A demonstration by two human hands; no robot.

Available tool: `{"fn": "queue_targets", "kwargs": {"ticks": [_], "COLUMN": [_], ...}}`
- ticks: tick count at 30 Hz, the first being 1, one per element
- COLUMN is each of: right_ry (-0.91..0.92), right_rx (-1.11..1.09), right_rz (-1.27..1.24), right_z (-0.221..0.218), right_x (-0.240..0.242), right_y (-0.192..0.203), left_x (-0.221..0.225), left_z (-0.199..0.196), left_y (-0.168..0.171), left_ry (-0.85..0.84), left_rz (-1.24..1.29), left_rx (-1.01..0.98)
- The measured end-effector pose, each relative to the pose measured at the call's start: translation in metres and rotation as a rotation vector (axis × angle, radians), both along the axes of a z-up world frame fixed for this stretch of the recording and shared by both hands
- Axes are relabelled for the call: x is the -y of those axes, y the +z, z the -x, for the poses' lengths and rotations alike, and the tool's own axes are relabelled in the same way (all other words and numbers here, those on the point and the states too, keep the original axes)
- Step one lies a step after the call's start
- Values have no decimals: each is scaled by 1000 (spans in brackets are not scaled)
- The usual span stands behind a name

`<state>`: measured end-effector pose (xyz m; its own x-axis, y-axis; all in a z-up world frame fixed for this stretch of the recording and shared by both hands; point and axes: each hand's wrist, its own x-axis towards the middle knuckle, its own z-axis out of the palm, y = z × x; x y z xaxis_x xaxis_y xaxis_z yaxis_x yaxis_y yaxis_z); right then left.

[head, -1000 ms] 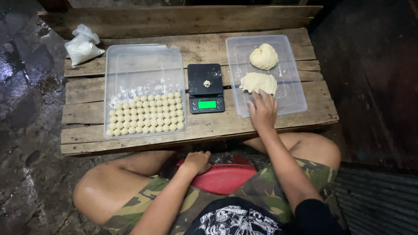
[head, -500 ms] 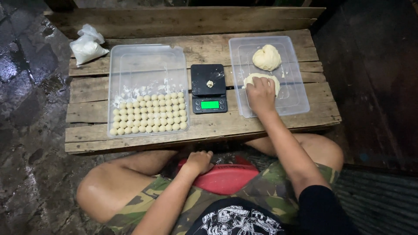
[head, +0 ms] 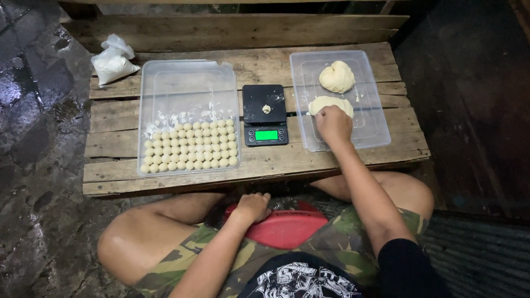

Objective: The person portions dough from a large lump, weighs each piece on a digital scale, rolls it into a ball, and places it into a plastic tray. The process is repeated multiple times to create uniform dough balls.

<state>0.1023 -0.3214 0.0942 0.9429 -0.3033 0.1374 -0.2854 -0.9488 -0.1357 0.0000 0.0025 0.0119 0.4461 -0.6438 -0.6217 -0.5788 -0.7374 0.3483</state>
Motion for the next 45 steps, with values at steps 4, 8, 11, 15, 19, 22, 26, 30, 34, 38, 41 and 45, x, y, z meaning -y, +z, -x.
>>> {"fn": "queue_targets", "kwargs": {"ticks": [4, 8, 11, 15, 19, 22, 26, 30, 34, 38, 41, 45], "right_ry": [-309, -370, -135, 49, 130, 156, 164, 156, 4, 8, 217, 294], "right_rx": [141, 276, 188, 199, 159, 144, 127, 119, 109, 247, 374, 310], "right_rz": [-873, -1465, -1299, -1193, -839, -651, -474, -509, -640, -746, -415, 75], "right_z": [3, 5, 15, -10, -48, -69, -77, -78, -78, -60, -30, -7], "right_x": [8, 10, -33, -64, -79, -89, -103, -105, -103, -87, -57, -14], "right_y": [10, 12, 60, 45, 10, -5, -8, -12, -6, 14, 27, 13], "left_x": [3, 3, 2, 4, 3, 3, 6, 5, 7, 6, 7, 6], "left_z": [-1, 0, -1, 0, 0, 0, 1, 1, 1, 1, 5, 4], "left_y": [-5, 1, 2, -4, -7, -11, -40, -11, -6, -9, -16, -14], "left_ry": [-11, -22, -32, -37, -25, -17, -27, -14, -19, -4, 16, 0], "left_rz": [-18, -4, -8, -14, -3, 8, 26, 32, 22, 23, 43, 46], "left_rx": [-24, -39, -56, -30, -33, -38, -26, -31, -27, -15, -6, -26]}}
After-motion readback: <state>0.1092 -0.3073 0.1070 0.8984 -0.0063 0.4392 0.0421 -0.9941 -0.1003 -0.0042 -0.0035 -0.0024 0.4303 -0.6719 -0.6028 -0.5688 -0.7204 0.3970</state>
